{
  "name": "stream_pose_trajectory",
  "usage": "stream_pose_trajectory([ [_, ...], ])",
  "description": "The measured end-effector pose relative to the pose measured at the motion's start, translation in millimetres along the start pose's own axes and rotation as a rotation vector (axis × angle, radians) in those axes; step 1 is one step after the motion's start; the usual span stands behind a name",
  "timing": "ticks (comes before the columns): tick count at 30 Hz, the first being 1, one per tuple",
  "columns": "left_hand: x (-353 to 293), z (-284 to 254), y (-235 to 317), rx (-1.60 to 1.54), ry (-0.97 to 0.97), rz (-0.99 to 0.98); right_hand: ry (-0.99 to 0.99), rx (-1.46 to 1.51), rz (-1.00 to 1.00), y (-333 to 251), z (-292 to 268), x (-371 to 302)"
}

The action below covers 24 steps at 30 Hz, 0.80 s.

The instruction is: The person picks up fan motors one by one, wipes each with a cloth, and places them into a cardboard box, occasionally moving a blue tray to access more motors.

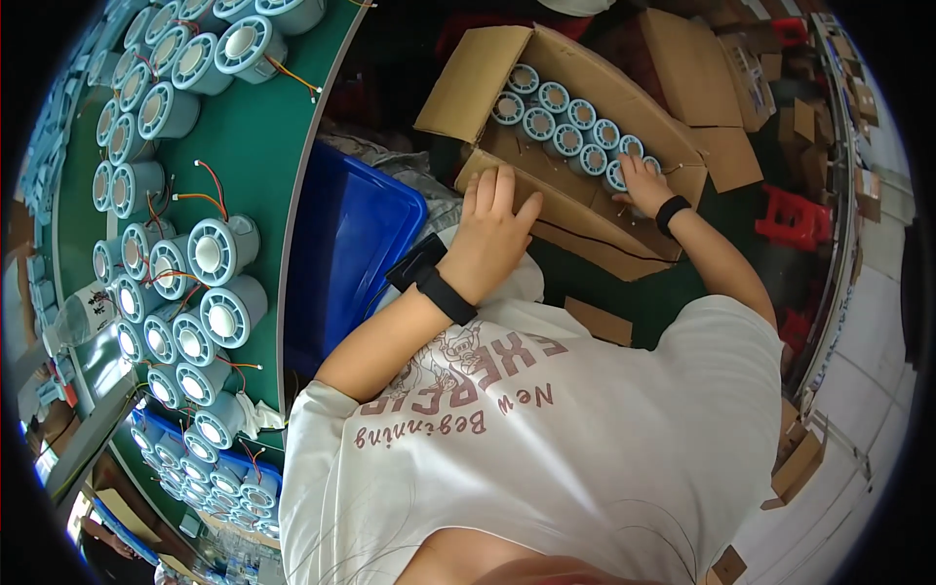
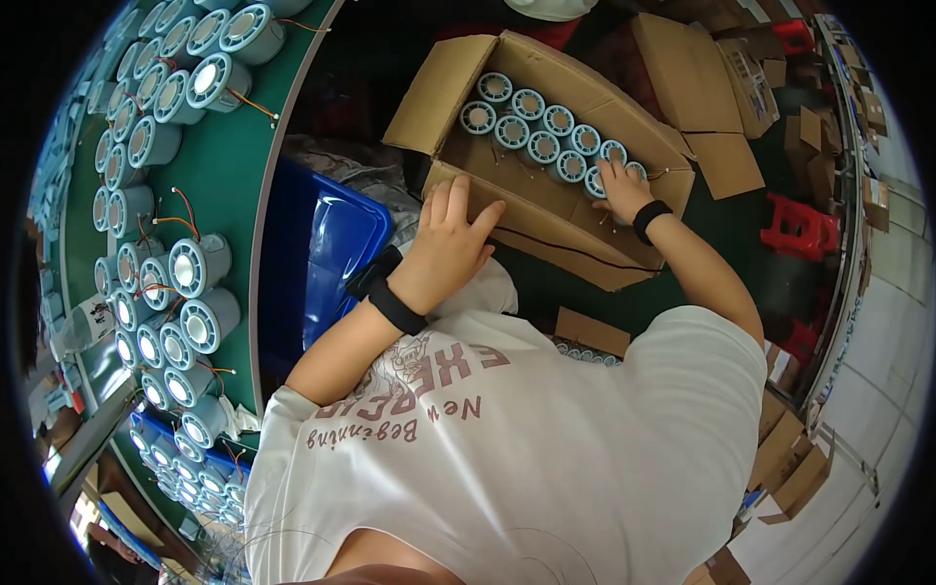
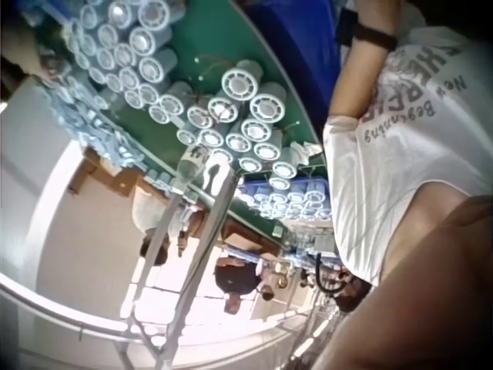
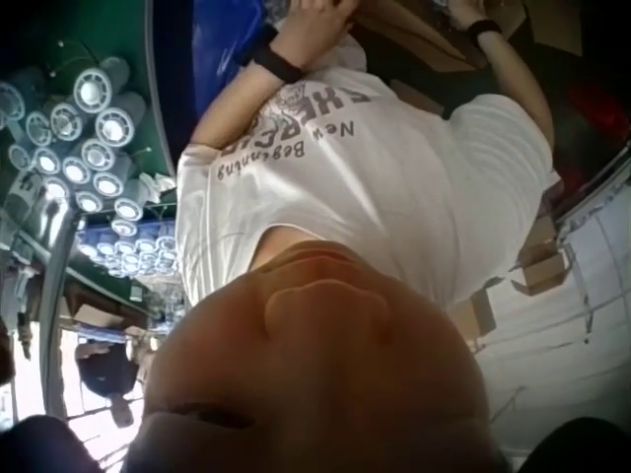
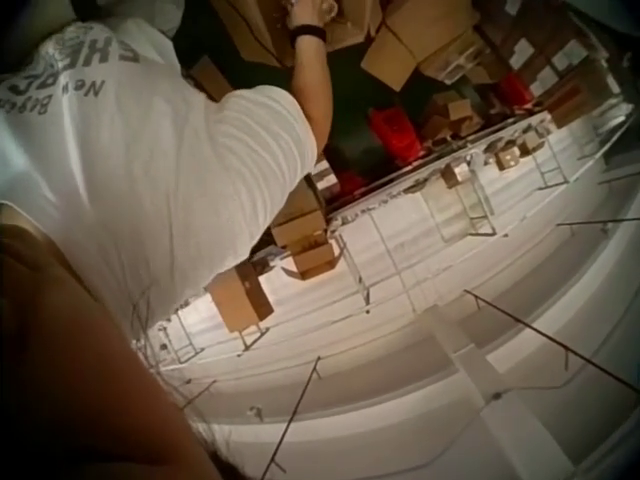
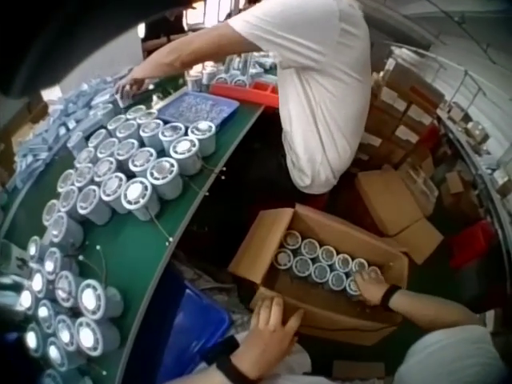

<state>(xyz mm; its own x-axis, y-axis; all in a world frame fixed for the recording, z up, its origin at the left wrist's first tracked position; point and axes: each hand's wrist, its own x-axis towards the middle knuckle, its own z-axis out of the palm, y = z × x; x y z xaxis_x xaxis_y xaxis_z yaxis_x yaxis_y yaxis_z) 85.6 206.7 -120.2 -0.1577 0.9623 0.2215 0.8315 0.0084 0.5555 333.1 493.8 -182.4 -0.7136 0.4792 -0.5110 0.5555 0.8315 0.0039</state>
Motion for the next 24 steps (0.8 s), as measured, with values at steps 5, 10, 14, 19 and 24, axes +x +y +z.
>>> stream_pose_trajectory([
  [5,7,-5,-8,0.025,0.008,0.010,0.140,-0.120,0.103,-4,34,6],
  [10,9,-11,-12,0.006,-0.013,0.003,0.208,-0.162,0.118,-10,26,6],
  [14,5,-15,-10,-0.013,0.026,-0.028,0.109,-0.085,0.178,-30,-44,2],
  [19,7,-26,-12,-0.238,0.267,-0.013,0.261,0.701,-0.164,-151,-223,-17],
  [24,-9,-88,-4,-0.532,0.632,-0.104,0.500,0.980,-0.810,-290,-325,-1],
])
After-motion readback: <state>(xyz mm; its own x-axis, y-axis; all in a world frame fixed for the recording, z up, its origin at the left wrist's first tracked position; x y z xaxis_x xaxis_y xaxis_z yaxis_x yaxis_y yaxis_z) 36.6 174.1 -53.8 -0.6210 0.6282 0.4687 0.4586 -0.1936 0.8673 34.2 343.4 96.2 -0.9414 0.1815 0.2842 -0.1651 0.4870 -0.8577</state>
